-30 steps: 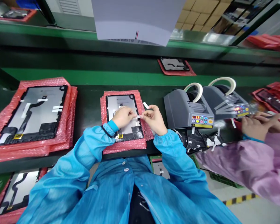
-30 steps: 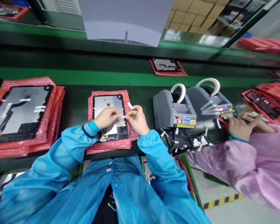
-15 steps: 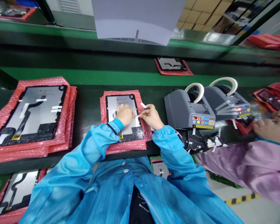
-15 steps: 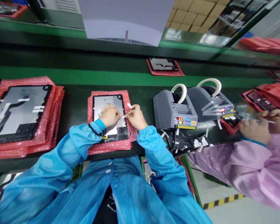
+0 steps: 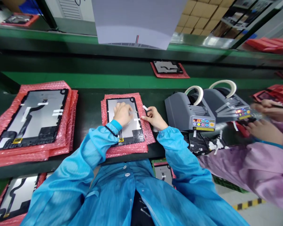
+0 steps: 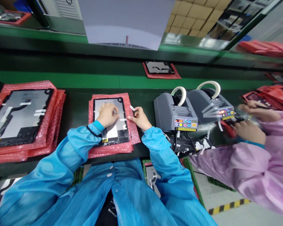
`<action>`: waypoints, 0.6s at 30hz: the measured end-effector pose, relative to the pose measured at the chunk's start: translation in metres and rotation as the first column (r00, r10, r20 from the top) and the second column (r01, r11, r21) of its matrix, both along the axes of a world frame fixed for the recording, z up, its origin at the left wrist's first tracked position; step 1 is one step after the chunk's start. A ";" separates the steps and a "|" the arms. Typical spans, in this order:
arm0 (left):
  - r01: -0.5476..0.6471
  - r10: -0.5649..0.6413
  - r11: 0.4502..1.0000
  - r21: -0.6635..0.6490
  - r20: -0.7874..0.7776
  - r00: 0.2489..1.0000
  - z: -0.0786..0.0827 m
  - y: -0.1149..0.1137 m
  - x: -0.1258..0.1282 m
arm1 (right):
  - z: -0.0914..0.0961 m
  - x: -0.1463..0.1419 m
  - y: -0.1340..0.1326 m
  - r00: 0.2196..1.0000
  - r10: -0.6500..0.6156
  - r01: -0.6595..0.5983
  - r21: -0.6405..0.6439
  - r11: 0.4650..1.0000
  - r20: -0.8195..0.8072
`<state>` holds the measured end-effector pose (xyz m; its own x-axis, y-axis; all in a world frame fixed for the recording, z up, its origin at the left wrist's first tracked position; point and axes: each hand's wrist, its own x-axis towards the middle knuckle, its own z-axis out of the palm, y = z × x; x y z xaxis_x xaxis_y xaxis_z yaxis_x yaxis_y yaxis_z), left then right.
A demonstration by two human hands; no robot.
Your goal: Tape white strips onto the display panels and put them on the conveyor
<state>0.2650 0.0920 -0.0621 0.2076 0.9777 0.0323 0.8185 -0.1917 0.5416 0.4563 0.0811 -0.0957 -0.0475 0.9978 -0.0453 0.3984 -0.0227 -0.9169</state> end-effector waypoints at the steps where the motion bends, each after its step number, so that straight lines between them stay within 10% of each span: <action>1: 0.023 -0.023 1.000 0.008 0.045 0.999 0.002 0.003 -0.003 | 0.005 0.001 -0.001 0.999 0.051 -0.050 0.030 0.998 -0.019; 9: 0.269 -0.269 0.963 0.022 0.153 0.951 0.010 0.015 -0.011 | 0.047 -0.010 -0.007 0.933 0.332 -0.350 0.129 0.928 0.138; 18: 0.241 -0.234 0.968 -0.074 0.096 0.968 0.004 0.013 -0.006 | 0.036 -0.005 -0.004 0.976 0.204 -0.210 0.083 0.974 0.080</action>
